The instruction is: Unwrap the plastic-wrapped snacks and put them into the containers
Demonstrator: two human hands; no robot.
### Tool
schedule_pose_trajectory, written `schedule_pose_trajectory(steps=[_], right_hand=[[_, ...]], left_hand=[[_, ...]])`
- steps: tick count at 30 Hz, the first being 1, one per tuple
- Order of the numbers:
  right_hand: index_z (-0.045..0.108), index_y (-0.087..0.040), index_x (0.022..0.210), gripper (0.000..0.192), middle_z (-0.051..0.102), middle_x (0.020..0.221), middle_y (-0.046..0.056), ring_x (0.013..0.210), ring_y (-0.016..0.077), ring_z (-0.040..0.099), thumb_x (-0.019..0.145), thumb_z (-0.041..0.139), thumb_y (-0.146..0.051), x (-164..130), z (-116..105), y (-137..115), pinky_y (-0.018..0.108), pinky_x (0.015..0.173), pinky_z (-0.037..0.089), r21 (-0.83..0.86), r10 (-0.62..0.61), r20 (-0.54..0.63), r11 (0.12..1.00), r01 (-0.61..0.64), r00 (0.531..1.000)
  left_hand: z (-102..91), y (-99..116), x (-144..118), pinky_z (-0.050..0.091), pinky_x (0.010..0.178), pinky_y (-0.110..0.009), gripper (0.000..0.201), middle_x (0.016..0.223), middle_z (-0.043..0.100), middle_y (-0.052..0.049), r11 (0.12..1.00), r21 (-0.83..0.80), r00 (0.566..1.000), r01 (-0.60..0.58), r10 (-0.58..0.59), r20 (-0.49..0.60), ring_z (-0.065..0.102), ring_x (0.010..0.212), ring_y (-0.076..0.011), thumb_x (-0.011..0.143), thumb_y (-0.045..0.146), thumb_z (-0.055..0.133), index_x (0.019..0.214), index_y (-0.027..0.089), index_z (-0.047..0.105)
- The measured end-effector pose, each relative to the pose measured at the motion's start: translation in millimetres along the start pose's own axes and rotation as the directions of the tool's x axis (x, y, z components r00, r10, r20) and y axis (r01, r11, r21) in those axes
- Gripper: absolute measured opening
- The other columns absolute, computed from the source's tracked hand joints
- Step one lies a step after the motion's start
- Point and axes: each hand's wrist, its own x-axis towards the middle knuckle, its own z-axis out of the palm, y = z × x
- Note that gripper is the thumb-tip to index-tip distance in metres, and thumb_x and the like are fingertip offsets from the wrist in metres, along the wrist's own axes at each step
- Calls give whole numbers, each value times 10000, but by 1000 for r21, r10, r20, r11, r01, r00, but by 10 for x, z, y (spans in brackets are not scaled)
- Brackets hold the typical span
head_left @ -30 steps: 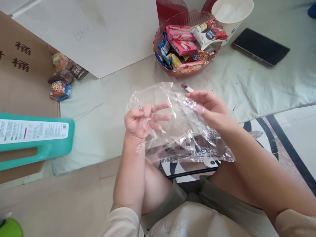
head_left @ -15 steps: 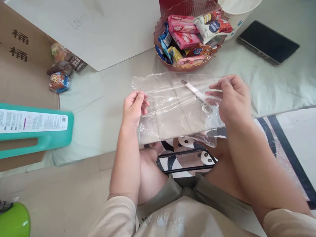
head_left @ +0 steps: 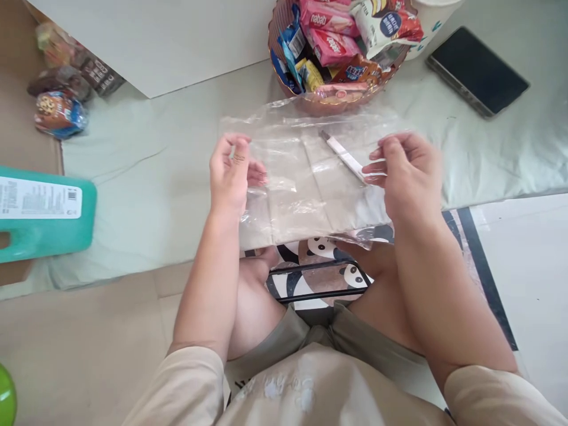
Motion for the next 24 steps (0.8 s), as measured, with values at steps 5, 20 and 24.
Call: schedule_pose_trajectory(steps=[5, 20, 24], right_hand=[[553, -204, 823, 193, 523, 610, -74, 378, 42, 400, 992, 504, -123, 85, 29, 10, 207, 347, 215, 107, -97, -147, 988, 113, 984], [561, -189, 801, 253, 474, 507, -105, 341, 48, 271, 995, 458, -64, 145, 47, 61, 224, 338, 145, 177, -191, -197, 958, 226, 962], [552, -195, 802, 254, 477, 504, -107, 346, 49, 298, 988, 451, -55, 157, 28, 66, 222, 339, 160, 158, -197, -216, 959, 233, 956]], left_hand=[[-28, 41, -55, 588, 637, -223, 454, 759, 729, 4, 968, 68, 928, 242, -252, 274, 758, 727, -139, 773, 564, 853, 892, 191, 623], [-48, -7, 3, 205, 377, -211, 350, 481, 365, 87, 994, 107, 987, 13, -30, 156, 307, 361, -36, 854, 454, 811, 730, 198, 607], [-77, 79, -45, 372, 439, -164, 379, 572, 469, 72, 980, -15, 951, 199, -189, 245, 484, 471, -41, 693, 387, 934, 740, 175, 623]])
